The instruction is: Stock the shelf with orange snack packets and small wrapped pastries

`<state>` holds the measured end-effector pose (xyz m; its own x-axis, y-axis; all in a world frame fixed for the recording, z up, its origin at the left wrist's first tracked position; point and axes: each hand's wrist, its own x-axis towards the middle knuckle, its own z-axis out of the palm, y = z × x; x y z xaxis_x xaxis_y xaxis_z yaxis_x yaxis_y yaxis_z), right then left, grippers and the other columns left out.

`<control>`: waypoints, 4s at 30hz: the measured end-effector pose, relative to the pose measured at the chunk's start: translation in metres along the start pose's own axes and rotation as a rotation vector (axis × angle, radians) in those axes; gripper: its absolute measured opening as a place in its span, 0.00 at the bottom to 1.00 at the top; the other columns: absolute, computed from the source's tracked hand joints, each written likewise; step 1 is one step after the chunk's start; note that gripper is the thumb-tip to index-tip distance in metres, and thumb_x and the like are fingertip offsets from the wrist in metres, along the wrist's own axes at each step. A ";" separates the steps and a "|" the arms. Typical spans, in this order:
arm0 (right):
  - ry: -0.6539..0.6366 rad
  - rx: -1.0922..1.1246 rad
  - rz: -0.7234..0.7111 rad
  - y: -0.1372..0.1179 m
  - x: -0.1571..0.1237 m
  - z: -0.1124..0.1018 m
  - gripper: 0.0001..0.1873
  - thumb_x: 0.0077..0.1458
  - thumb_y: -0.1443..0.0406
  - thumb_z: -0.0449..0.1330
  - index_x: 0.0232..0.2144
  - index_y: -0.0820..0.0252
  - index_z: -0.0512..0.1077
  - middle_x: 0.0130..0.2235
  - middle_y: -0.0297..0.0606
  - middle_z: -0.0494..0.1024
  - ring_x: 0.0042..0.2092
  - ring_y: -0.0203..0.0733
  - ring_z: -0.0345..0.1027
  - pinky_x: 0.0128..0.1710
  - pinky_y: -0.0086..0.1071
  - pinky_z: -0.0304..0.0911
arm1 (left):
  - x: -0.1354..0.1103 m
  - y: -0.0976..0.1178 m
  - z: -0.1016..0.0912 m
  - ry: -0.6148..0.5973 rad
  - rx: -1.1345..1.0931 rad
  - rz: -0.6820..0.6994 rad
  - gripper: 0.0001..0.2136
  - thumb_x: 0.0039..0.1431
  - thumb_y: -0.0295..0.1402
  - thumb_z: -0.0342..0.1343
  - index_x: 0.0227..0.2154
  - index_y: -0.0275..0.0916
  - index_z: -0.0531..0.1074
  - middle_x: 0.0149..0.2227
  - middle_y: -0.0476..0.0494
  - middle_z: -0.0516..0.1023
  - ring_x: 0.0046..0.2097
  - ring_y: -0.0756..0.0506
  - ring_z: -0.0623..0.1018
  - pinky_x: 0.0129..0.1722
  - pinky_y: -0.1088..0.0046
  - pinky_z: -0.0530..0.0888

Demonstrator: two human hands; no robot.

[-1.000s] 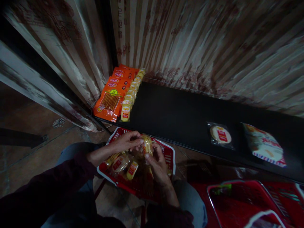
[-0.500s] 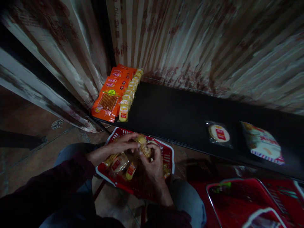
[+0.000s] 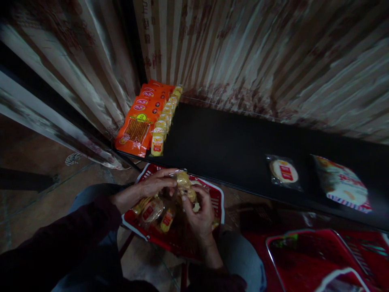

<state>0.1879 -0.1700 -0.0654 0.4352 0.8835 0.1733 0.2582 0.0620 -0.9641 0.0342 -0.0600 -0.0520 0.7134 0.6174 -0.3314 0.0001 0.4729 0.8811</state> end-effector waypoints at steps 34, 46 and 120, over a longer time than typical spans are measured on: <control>0.062 -0.508 -0.318 0.000 0.002 0.004 0.23 0.55 0.61 0.58 0.53 0.59 0.62 0.44 0.46 0.72 0.41 0.46 0.69 0.38 0.41 0.68 | 0.007 0.021 0.015 -0.138 -0.088 0.019 0.25 0.41 0.48 0.65 0.33 0.39 0.59 0.20 0.55 0.72 0.20 0.53 0.72 0.19 0.80 0.67; 0.023 -0.589 -0.379 -0.008 0.005 0.002 0.27 0.55 0.56 0.58 0.55 0.59 0.62 0.45 0.46 0.72 0.45 0.49 0.68 0.42 0.43 0.68 | 0.004 0.025 0.031 -0.049 0.065 0.036 0.26 0.37 0.54 0.64 0.25 0.39 0.59 0.21 0.57 0.66 0.20 0.55 0.67 0.20 0.78 0.65; 0.024 -0.325 0.155 0.001 0.245 0.076 0.17 0.48 0.63 0.58 0.43 0.55 0.68 0.36 0.37 0.78 0.40 0.47 0.71 0.41 0.38 0.63 | 0.138 0.137 0.027 0.845 0.579 0.009 0.15 0.61 0.29 0.44 0.43 0.30 0.73 0.49 0.28 0.73 0.52 0.38 0.73 0.49 0.65 0.68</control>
<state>0.2291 0.0815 -0.0392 0.5097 0.8595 0.0381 0.4465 -0.2264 -0.8657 0.1514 0.0728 0.0322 -0.0116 0.9665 -0.2565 0.4950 0.2285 0.8383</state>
